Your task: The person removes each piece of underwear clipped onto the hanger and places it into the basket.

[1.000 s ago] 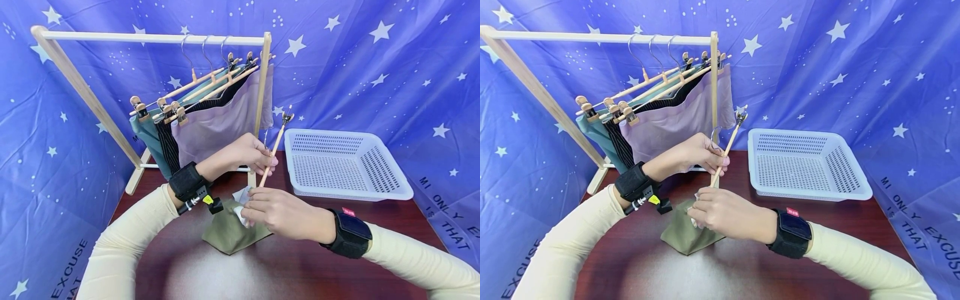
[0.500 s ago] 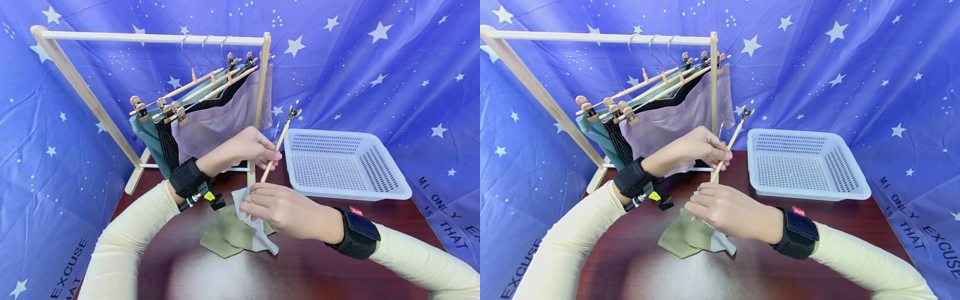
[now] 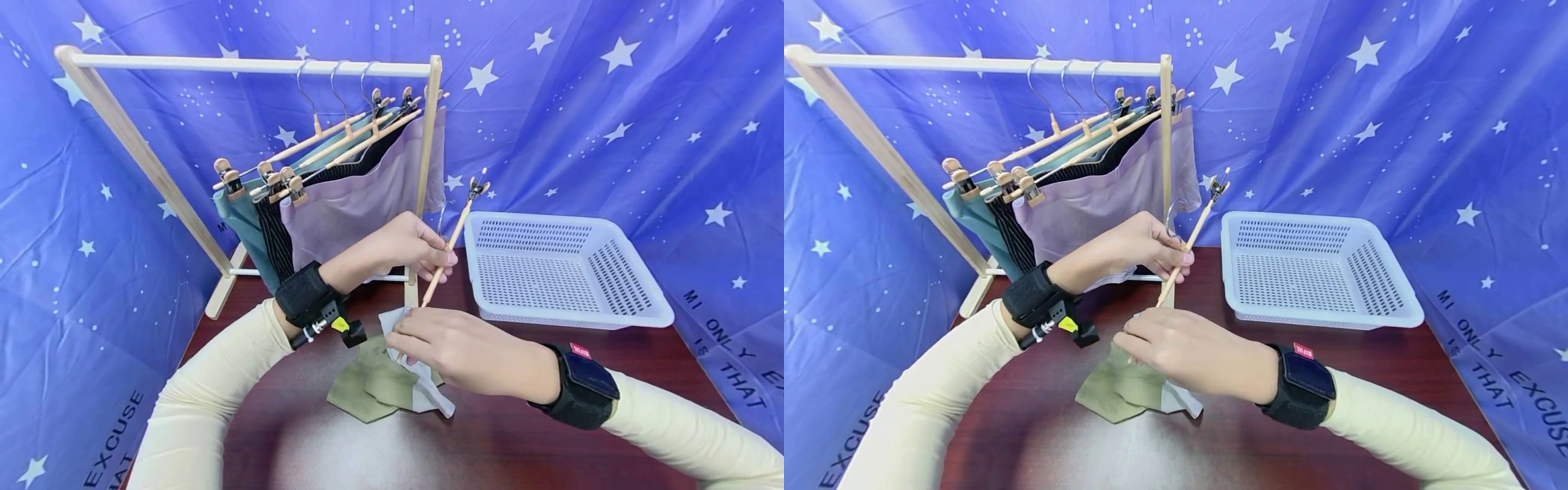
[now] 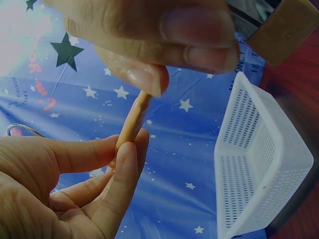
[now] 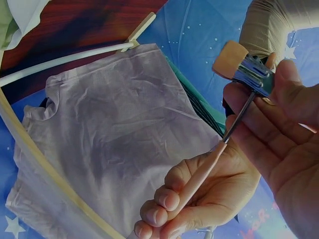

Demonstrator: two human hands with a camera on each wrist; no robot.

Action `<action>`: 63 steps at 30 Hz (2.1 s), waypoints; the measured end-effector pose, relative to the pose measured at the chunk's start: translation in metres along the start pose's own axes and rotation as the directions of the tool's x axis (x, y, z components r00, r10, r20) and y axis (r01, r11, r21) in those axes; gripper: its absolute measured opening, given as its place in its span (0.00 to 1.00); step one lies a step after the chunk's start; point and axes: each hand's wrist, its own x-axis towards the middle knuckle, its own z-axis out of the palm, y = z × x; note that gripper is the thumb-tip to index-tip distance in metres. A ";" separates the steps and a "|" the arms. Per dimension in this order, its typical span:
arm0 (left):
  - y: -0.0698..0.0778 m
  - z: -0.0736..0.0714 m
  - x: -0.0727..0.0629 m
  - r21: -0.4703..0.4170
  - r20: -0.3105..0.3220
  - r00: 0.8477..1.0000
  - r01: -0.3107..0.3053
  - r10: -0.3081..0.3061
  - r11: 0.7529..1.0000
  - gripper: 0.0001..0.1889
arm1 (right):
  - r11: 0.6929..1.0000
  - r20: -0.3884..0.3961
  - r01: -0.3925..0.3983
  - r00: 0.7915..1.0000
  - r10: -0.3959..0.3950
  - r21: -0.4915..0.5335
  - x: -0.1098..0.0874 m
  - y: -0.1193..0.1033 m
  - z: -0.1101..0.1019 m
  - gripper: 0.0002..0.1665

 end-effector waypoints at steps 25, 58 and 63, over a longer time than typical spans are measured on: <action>-0.026 -0.008 -0.003 -0.043 -0.055 0.998 -0.012 0.010 0.999 0.11 | 0.993 -0.170 -0.111 0.979 0.116 0.042 -0.011 0.016 -0.015 0.20; -0.061 -0.028 -0.021 -0.121 -0.103 0.992 -0.087 0.074 0.989 0.13 | 0.816 0.177 -0.536 0.844 0.507 0.215 -0.060 0.018 0.079 0.28; -0.066 -0.031 -0.025 -0.118 -0.098 0.991 -0.102 0.091 0.988 0.12 | 0.803 0.299 -0.559 0.817 0.492 0.206 -0.063 0.018 0.102 0.42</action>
